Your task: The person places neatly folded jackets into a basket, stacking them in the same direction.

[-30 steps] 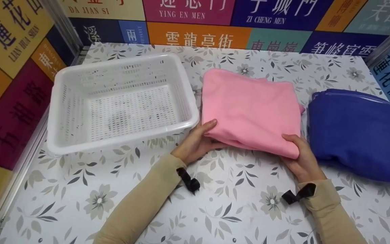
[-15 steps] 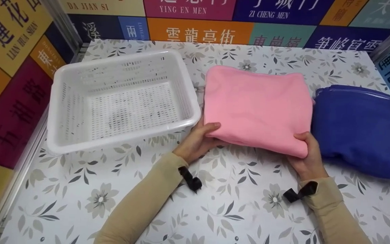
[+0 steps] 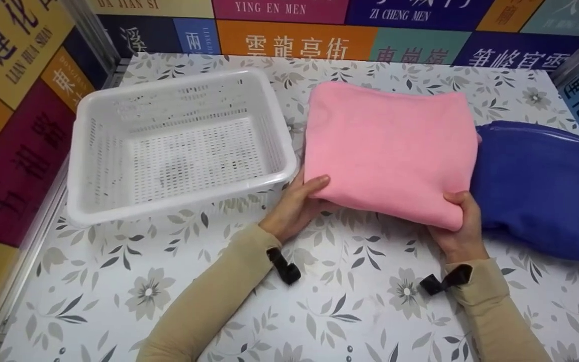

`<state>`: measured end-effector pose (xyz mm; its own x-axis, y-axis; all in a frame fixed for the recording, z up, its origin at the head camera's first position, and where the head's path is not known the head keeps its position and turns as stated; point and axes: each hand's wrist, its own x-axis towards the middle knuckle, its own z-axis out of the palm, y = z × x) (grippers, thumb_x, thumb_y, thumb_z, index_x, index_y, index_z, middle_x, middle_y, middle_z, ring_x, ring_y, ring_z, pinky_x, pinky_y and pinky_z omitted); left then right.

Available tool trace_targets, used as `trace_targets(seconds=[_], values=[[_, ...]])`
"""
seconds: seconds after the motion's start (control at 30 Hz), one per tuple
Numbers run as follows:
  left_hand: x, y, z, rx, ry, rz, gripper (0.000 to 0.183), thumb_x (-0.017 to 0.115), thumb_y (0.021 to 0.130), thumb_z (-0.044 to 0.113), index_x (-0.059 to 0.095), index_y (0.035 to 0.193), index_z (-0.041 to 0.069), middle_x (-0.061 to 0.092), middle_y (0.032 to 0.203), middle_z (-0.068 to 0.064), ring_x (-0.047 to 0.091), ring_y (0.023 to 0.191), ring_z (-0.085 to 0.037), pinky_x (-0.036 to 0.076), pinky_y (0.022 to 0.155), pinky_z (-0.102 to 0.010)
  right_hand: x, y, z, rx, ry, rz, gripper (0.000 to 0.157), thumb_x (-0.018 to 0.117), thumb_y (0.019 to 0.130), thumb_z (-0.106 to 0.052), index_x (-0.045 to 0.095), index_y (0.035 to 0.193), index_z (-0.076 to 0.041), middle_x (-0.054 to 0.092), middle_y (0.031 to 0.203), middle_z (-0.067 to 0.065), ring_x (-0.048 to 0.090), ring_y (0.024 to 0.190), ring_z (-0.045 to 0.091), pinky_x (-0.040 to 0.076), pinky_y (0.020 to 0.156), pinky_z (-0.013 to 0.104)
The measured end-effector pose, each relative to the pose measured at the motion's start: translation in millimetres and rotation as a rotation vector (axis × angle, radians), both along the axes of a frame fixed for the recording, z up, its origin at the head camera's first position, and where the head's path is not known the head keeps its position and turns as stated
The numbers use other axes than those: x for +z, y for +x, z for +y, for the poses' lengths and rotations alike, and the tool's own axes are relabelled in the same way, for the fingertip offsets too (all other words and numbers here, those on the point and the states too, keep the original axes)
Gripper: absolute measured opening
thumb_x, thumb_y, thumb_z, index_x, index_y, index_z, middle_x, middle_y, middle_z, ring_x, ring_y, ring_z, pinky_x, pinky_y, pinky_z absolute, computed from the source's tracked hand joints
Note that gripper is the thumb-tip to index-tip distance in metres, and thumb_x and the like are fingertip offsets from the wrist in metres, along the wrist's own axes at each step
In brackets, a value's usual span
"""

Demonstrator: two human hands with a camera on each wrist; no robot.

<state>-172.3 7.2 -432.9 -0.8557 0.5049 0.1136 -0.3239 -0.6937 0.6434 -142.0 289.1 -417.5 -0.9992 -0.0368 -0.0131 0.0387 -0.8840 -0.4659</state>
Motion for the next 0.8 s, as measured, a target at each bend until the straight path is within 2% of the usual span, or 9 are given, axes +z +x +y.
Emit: trace_targets(seconds=[0.13, 0.3, 0.43, 0.53, 0.63, 0.73, 0.8], values=[[5.7, 3.2, 0.0, 0.047, -0.025, 0.025, 0.061, 0.06, 0.083, 0.022, 0.031, 0.135, 0.033, 0.038, 0.13, -0.017, 0.045, 0.112, -0.039, 0.034, 0.089, -0.058, 6.3, 0.3, -3.7, 0.017, -0.053, 0.008, 0.052, 0.046, 0.068, 0.011, 0.039, 0.117, -0.005, 0.046, 0.112, 0.01, 0.045, 0.099, 0.027, 0.034, 0.086, 0.036], [12.7, 8.3, 2.1, 0.107, -0.071, 0.002, 0.065, 0.063, 0.08, 0.026, 0.03, 0.135, 0.037, 0.042, 0.128, -0.015, 0.049, 0.108, -0.037, 0.035, 0.089, -0.056, 15.0, 1.4, -7.1, 0.024, -0.128, 0.008, 0.052, 0.042, 0.069, 0.01, 0.039, 0.118, -0.005, 0.046, 0.113, 0.011, 0.044, 0.1, 0.028, 0.032, 0.088, 0.037], [18.2, 11.7, 4.3, 0.142, -0.105, 0.014, 0.066, 0.063, 0.08, 0.029, 0.028, 0.136, 0.033, 0.045, 0.124, -0.016, 0.051, 0.106, -0.036, 0.036, 0.089, -0.055, 21.2, 1.7, -7.1, -0.004, -0.102, 0.006, 0.05, 0.041, 0.07, 0.008, 0.04, 0.119, -0.005, 0.046, 0.112, 0.01, 0.044, 0.099, 0.027, 0.031, 0.089, 0.035], [22.5, 13.7, 6.4, 0.172, -0.115, 0.028, 0.063, 0.061, 0.082, 0.032, 0.028, 0.136, 0.03, 0.047, 0.12, -0.016, 0.053, 0.102, -0.034, 0.039, 0.088, -0.053, 24.6, 1.3, -6.3, -0.046, -0.057, 0.014, 0.048, 0.043, 0.069, 0.008, 0.042, 0.117, -0.002, 0.049, 0.11, 0.011, 0.046, 0.096, 0.026, 0.035, 0.085, 0.033], [28.7, 16.0, 8.2, 0.212, -0.119, 0.035, 0.062, 0.058, 0.083, 0.037, 0.028, 0.136, 0.029, 0.048, 0.117, -0.016, 0.054, 0.101, -0.032, 0.04, 0.088, -0.048, 27.4, -0.2, -7.1, -0.069, -0.057, 0.038, 0.048, 0.045, 0.067, 0.007, 0.044, 0.114, 0.0, 0.051, 0.108, 0.012, 0.047, 0.092, 0.027, 0.038, 0.08, 0.033], [34.7, 18.8, 8.4, 0.256, -0.184, 0.058, 0.063, 0.055, 0.083, 0.043, 0.025, 0.137, 0.031, 0.048, 0.118, -0.015, 0.052, 0.104, -0.03, 0.038, 0.092, -0.043, 29.5, -1.6, -9.4, -0.069, -0.088, 0.066, 0.049, 0.046, 0.065, 0.006, 0.044, 0.114, 0.001, 0.051, 0.107, 0.013, 0.048, 0.091, 0.028, 0.04, 0.079, 0.034], [37.4, 20.2, 7.5, 0.298, -0.28, 0.085, 0.065, 0.053, 0.083, 0.048, 0.023, 0.138, 0.033, 0.045, 0.124, -0.008, 0.049, 0.11, -0.023, 0.033, 0.097, -0.038, 30.4, -1.7, -11.0, -0.062, -0.116, 0.073, 0.049, 0.047, 0.064, 0.006, 0.044, 0.113, 0.001, 0.051, 0.106, 0.014, 0.048, 0.09, 0.029, 0.04, 0.078, 0.035]])
